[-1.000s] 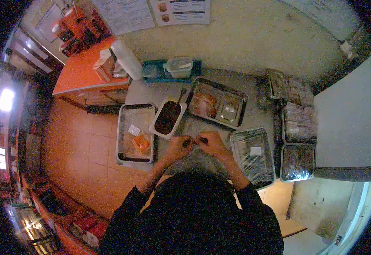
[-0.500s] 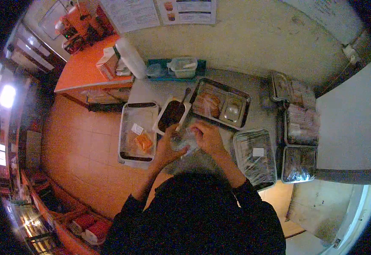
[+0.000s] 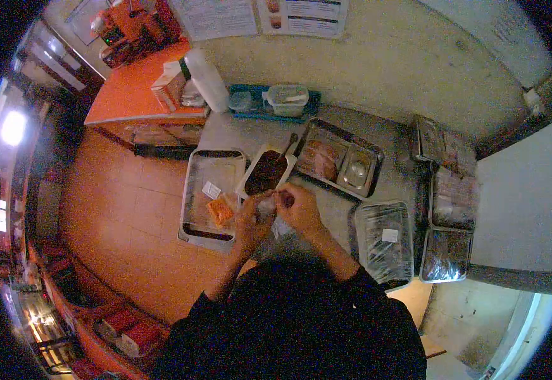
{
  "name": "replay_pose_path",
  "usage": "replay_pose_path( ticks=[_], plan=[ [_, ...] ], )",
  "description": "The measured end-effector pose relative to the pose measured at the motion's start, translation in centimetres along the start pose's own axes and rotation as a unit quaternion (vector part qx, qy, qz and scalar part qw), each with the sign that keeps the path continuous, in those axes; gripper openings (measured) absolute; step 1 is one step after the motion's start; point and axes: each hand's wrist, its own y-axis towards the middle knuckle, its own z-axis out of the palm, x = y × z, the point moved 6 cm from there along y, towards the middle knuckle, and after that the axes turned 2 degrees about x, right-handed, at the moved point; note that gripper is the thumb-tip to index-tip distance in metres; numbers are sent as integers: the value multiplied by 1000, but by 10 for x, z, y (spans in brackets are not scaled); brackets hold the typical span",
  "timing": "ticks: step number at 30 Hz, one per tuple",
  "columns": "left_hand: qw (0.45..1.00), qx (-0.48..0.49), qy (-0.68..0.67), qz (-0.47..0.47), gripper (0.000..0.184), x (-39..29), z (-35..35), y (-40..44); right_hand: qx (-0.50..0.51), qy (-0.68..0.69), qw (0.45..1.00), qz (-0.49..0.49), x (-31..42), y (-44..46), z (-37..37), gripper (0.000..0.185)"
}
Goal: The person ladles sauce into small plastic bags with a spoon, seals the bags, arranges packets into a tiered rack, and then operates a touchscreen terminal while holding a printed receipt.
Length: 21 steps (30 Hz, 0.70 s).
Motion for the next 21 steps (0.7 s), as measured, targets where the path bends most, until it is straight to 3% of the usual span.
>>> replay_pose_path(
  ticks=[2,3,5,6,7,8,11,12,13,14,16,18,20,21],
  plan=[
    [992,-24,42,-119,46,10,-18,5,-39,104,993,33,-11,23,-3,17],
    [992,-24,44,-120,46,19,-24,10,-114,164,979,43,-39,39,2,15],
    [984,-121,58,-116,52,42,-47,26,-189,223,955,52,-70,73,-3,14],
    [984,-120,58,-114,52,44,-52,37,-128,349,907,195,-90,89,2,16],
    [976,-122,37,-174,54,51,-56,48,-62,461,822,328,-103,92,14,19],
    [965,-123,15,-233,56,59,-60,56,-63,462,822,326,-111,95,18,19],
    [975,-140,92,-148,54,127,-34,69,109,426,857,269,-107,94,48,37],
    [973,-152,134,-115,53,117,-30,74,80,255,933,241,-76,82,44,32],
    [974,-148,132,-111,53,123,-24,76,47,74,975,206,-55,70,37,27],
    [979,-140,119,-91,54,131,-15,75,41,75,974,209,-60,56,40,27],
    [984,-127,107,-68,55,130,-8,77,-33,-15,994,-103,-34,38,39,26],
    [980,-128,-60,-140,44,131,-1,76,-18,-15,990,-137,-42,25,36,22],
    [984,-111,-44,-134,45,124,-1,76,-1,-16,985,-172,-50,16,31,22],
    [987,-98,-27,-128,47,121,0,76,41,-83,980,-177,-56,14,35,29]
  ],
)
